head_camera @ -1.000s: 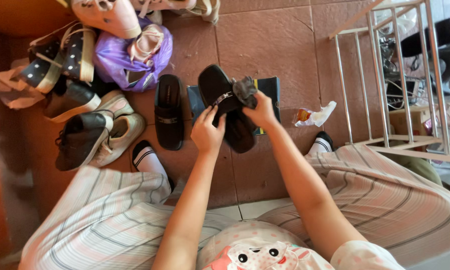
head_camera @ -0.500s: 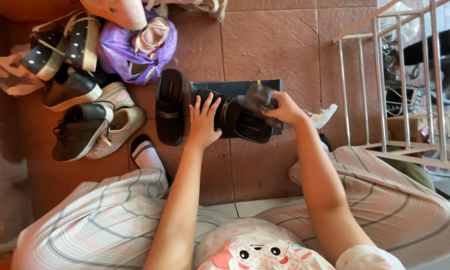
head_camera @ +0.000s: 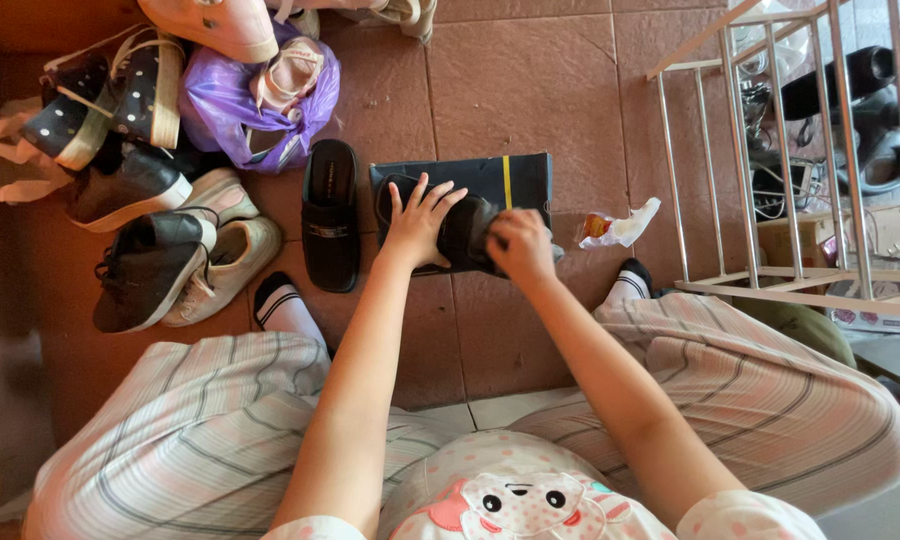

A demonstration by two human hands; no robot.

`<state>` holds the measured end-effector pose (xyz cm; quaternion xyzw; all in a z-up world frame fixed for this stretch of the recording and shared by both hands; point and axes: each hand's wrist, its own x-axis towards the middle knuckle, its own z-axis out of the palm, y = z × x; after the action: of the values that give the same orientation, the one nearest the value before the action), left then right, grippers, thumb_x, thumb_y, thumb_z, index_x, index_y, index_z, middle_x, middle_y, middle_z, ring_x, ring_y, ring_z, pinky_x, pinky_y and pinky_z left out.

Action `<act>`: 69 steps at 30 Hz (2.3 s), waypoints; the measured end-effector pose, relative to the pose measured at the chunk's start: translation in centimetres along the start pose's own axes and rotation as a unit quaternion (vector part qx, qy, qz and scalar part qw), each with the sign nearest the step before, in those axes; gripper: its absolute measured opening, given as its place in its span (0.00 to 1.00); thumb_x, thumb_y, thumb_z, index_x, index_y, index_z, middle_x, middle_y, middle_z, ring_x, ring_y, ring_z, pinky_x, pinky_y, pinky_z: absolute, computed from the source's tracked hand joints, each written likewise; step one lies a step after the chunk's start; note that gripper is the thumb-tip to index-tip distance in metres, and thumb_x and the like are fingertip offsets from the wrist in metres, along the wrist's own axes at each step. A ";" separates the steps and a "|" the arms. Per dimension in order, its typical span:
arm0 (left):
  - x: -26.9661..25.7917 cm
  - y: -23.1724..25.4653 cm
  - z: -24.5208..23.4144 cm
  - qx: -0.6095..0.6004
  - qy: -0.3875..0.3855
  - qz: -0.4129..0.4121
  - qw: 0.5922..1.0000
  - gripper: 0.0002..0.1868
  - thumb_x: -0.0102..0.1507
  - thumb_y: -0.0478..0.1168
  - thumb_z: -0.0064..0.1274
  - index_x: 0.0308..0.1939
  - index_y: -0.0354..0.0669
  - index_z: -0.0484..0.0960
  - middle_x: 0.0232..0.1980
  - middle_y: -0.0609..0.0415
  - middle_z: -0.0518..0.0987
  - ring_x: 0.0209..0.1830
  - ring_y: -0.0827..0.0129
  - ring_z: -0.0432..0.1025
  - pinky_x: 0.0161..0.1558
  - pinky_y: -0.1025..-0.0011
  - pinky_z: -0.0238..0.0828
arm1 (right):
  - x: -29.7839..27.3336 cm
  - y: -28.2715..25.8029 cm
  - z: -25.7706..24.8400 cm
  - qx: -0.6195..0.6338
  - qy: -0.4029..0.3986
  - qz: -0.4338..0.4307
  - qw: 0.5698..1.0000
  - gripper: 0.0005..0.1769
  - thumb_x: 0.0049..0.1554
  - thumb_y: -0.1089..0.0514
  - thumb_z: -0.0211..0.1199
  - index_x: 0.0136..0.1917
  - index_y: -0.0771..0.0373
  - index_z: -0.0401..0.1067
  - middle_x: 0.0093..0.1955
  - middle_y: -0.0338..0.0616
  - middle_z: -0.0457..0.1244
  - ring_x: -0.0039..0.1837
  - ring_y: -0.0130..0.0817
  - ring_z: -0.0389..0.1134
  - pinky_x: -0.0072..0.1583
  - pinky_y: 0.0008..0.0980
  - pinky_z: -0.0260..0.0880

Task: The person cleans various shoes by wiping them with a cloth, applying a spray from a bottle, and wiping them again, handling loafers and sneakers individually.

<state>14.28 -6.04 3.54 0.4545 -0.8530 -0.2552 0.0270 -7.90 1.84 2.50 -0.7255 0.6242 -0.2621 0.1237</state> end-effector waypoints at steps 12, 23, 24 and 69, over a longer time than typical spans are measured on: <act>-0.5 0.1 -0.1 -0.041 0.029 -0.002 0.999 0.69 0.29 0.46 0.81 0.73 0.68 0.62 0.75 0.64 0.62 0.81 0.54 0.45 0.73 0.28 0.26 | 0.8 -2.6 -1.5 0.073 -0.048 0.081 0.993 0.36 0.39 0.62 0.76 0.62 0.52 0.75 0.64 0.52 0.61 0.64 0.48 0.67 0.62 0.40 0.71; -0.7 -0.3 0.8 -0.070 0.056 0.013 0.996 0.67 0.31 0.46 0.80 0.73 0.66 0.63 0.75 0.63 0.63 0.81 0.54 0.46 0.73 0.26 0.22 | 2.1 -1.1 6.4 0.162 0.005 0.213 0.964 0.15 0.40 0.63 0.71 0.43 0.64 0.77 0.39 0.53 0.69 0.43 0.49 0.73 0.47 0.40 0.73; -0.8 -0.4 0.8 -0.080 0.054 0.014 0.995 0.67 0.31 0.46 0.80 0.73 0.66 0.63 0.75 0.63 0.63 0.81 0.53 0.46 0.73 0.26 0.21 | 1.9 -0.9 6.7 0.111 0.005 0.182 0.977 0.14 0.41 0.61 0.72 0.43 0.64 0.77 0.41 0.55 0.68 0.45 0.53 0.72 0.48 0.42 0.72; -4.1 3.0 2.0 -0.045 0.185 -0.033 0.981 0.55 0.35 0.48 0.77 0.66 0.59 0.71 0.65 0.59 0.71 0.72 0.60 0.61 0.72 0.24 0.28 | 1.2 -4.7 2.1 -0.028 0.080 0.156 0.984 0.14 0.41 0.60 0.75 0.44 0.53 0.81 0.47 0.35 0.69 0.49 0.42 0.69 0.51 0.40 0.70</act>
<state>13.78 -0.62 3.92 0.5202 -0.8055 -0.2054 0.1957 -2.73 1.27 3.44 -0.5990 0.7449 -0.2789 0.0922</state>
